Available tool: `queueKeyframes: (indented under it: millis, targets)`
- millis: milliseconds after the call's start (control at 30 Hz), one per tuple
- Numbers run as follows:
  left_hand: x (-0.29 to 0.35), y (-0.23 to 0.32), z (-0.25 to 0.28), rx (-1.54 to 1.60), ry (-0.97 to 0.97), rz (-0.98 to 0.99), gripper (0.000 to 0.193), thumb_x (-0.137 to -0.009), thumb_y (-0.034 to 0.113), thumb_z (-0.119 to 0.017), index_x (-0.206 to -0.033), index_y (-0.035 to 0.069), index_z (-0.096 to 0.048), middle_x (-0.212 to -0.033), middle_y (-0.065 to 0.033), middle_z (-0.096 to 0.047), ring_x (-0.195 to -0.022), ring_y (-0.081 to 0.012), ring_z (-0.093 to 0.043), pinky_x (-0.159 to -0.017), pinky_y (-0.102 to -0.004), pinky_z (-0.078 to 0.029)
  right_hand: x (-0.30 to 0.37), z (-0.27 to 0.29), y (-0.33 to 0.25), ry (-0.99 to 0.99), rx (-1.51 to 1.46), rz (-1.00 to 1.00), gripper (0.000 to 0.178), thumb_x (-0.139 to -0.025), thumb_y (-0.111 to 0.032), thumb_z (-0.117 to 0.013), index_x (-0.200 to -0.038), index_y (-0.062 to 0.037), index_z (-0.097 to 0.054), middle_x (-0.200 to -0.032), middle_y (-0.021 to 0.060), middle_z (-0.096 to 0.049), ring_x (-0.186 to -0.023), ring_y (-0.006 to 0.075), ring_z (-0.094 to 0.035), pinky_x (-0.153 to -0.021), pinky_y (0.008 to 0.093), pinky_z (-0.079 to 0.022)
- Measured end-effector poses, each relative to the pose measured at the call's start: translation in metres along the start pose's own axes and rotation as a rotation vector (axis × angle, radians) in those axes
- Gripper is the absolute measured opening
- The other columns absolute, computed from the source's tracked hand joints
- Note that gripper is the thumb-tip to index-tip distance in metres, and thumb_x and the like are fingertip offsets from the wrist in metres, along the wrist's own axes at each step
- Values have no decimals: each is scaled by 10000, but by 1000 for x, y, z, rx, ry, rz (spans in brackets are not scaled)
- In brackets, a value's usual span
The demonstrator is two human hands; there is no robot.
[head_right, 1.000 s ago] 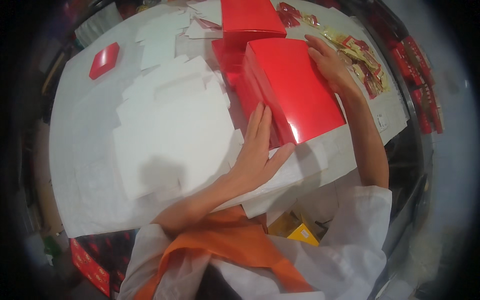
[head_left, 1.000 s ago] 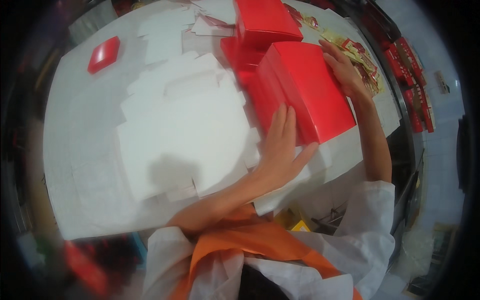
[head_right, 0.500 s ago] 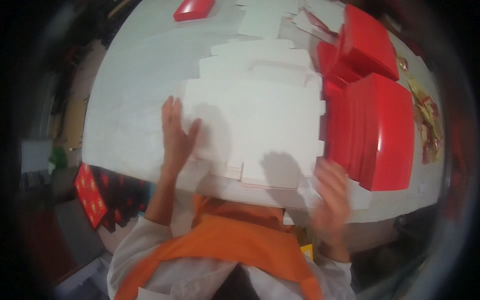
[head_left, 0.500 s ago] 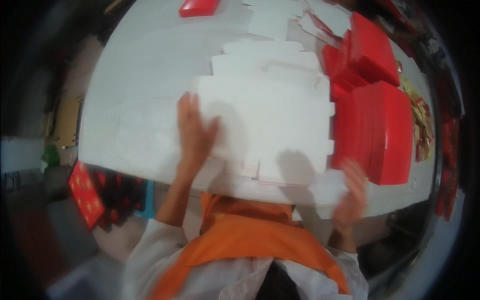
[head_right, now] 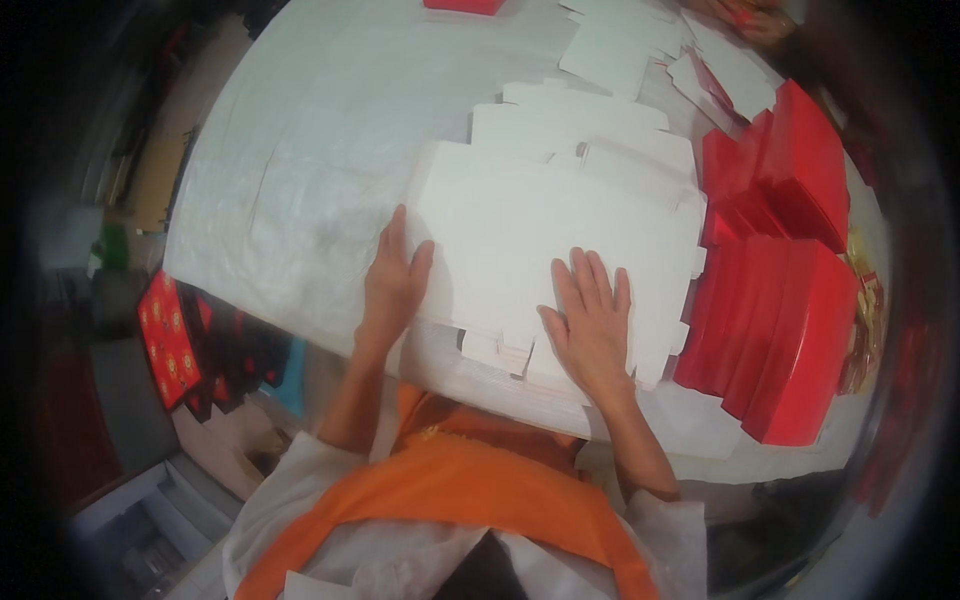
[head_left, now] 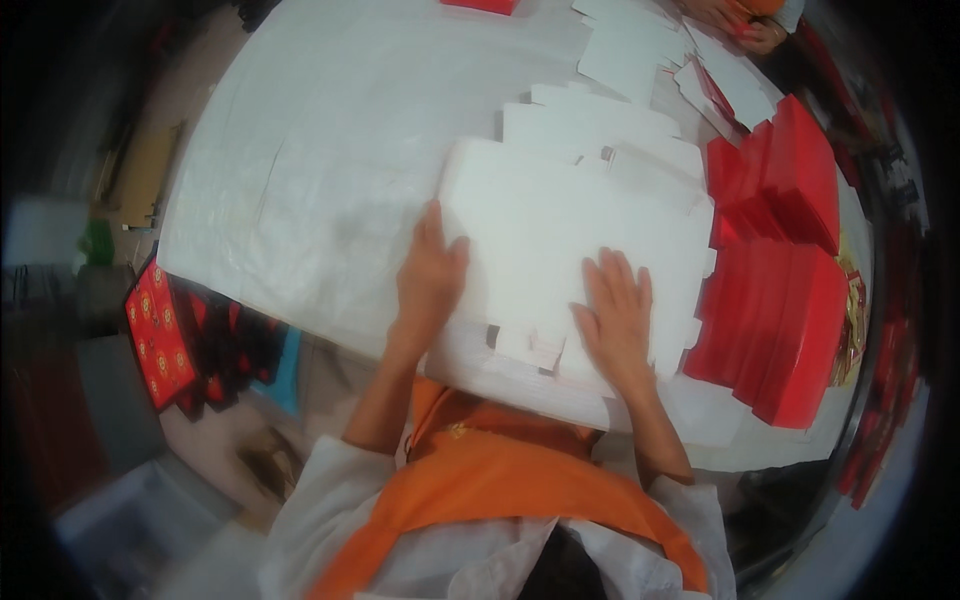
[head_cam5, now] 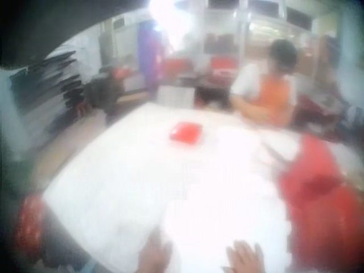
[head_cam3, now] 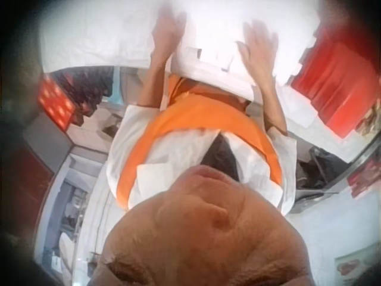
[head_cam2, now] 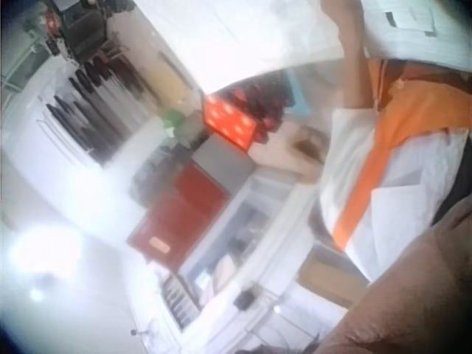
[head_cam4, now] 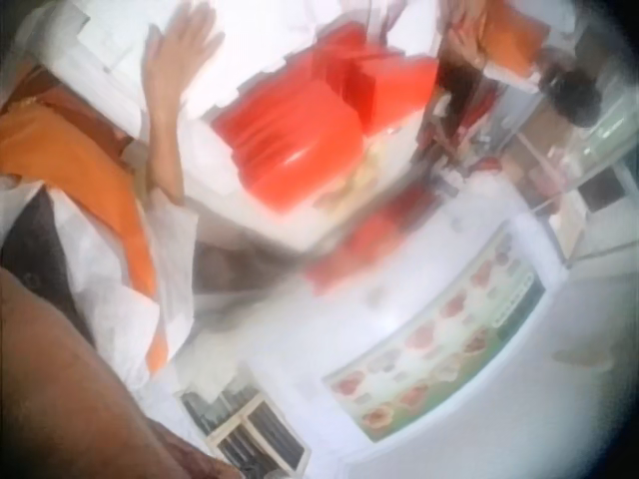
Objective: The person assembles small red boxes by hand. They pick up a white flat-folded cardboard piece, fold it into a box shape, and then insert a red rectangular insert into the white box. The person repeats this process continuously, stacking the finished boxes on the table.
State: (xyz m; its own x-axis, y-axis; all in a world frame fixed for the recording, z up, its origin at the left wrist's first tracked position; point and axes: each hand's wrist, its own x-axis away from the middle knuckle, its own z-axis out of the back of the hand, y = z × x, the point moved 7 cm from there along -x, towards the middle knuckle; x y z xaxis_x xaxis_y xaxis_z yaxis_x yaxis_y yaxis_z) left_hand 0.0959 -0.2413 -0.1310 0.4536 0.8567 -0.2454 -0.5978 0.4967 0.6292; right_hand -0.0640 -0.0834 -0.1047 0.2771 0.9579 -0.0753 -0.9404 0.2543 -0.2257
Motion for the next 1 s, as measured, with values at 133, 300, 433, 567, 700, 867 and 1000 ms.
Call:
queueKeyframes:
  millis: [133,300,433,567,700,867,1000]
  targets:
    - [-15,-23,5,362,-188,191,401,-849,160,-510,-1214,11,-439,-1017,-170,-569,-846,-220,-574,-729,-272,-455,0,1,2,18,-17,-2,474,-805,-181,-550,-1231,-21,-414,-1314,142,-363,-1246,283,-287,-1043,456,-117]
    - [-33,-28,7,560,-246,223,404,-842,188,-517,-1177,-28,-452,-1118,-173,-518,-917,-233,-549,-775,-306,-456,-1,1,3,34,-44,-1,454,-806,-145,-538,-1224,-16,-416,-1295,141,-389,-1239,284,-304,-1043,449,-125]
    - [-79,-30,-1,465,-120,33,391,-857,170,-509,-1208,8,-447,-1124,-134,-520,-929,-184,-532,-736,-268,-448,-2,1,4,34,-57,-6,445,-804,-137,-538,-1216,-19,-422,-1293,137,-391,-1234,281,-314,-1040,451,-136]
    - [-114,-28,-24,374,-242,-40,361,-843,167,-521,-1177,35,-481,-1178,-126,-483,-1004,-201,-503,-785,-290,-443,-2,3,3,54,-68,-1,439,-798,-128,-544,-1209,-22,-430,-1291,132,-395,-1224,281,-329,-1034,454,-151]
    - [-122,-20,-35,320,-268,-87,327,-830,185,-537,-1135,67,-520,-1171,-109,-493,-1018,-210,-496,-844,-298,-413,-2,6,2,78,-87,2,442,-791,-121,-554,-1205,-21,-434,-1284,135,-404,-1216,285,-340,-1029,457,-159]
    - [-117,8,-7,362,-204,-192,359,-820,166,-539,-1162,60,-506,-1184,-82,-493,-1037,-193,-484,-889,-284,-373,0,6,1,98,-97,11,435,-791,-125,-558,-1197,-17,-441,-1275,145,-411,-1211,290,-346,-1029,456,-158]
    - [-94,44,9,814,-413,128,407,-829,127,-508,-1216,18,-446,-1079,-102,-538,-989,-185,-507,-853,-309,-406,2,9,5,106,-122,-8,418,-796,-133,-556,-1184,-19,-451,-1264,149,-419,-1202,294,-352,-1030,453,-159]
